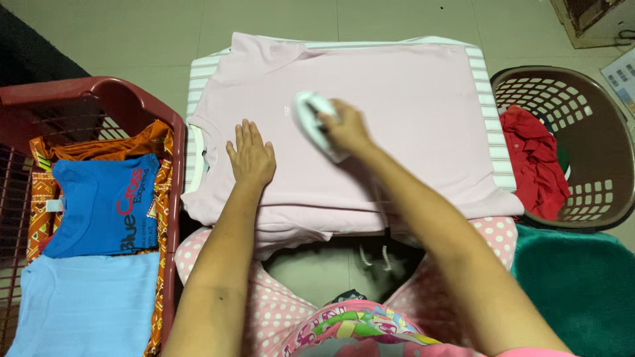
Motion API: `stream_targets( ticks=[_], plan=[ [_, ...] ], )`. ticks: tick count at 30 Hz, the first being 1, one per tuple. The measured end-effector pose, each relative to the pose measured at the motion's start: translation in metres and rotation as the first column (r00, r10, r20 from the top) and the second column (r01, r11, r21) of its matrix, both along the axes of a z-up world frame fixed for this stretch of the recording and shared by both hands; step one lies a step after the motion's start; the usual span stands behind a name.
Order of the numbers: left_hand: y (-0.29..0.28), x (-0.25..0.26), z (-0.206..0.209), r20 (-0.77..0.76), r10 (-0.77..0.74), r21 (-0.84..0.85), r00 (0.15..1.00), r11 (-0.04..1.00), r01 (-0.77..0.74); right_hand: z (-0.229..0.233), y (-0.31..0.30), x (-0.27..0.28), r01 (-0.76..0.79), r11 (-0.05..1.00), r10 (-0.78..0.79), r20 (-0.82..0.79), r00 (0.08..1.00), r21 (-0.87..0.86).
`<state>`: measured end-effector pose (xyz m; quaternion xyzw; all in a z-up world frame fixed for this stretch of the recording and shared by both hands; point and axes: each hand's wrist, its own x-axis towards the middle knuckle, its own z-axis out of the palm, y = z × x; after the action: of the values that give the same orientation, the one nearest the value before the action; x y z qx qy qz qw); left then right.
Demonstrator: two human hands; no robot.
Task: The person spreads a pink shirt on an ironing board, irons the front and back of the garment using a white iron, and then folds the shirt by hand.
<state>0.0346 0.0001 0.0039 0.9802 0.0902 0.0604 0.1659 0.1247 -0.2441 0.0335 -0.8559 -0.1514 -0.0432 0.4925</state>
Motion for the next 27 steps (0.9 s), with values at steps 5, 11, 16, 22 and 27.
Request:
stream_targets(
  ticks=[5,11,16,22,27],
  plan=[
    [0.0,0.002,0.0,-0.011,0.01,-0.012,1.0,1.0,-0.01,0.027,0.051,-0.001,-0.125,0.99,0.115,-0.136,0.984,-0.062],
    [-0.002,0.001,0.002,-0.013,0.008,0.003,1.0,1.0,-0.008,-0.001,0.008,0.077,0.159,0.975,-0.174,-0.086,0.981,-0.156],
    [-0.003,0.0,0.005,-0.013,0.015,0.002,1.0,1.0,-0.015,-0.024,-0.128,0.133,0.385,0.923,-0.385,0.001,0.923,-0.013],
    [-0.004,0.0,0.008,-0.016,0.022,0.002,1.0,1.0,-0.022,-0.01,-0.256,0.129,0.57,0.82,-0.57,0.01,0.822,-0.054],
    [-0.004,0.001,0.007,-0.008,0.021,0.009,1.0,1.0,-0.021,-0.014,-0.282,0.116,0.637,0.768,-0.627,0.13,0.768,-0.061]
  ],
)
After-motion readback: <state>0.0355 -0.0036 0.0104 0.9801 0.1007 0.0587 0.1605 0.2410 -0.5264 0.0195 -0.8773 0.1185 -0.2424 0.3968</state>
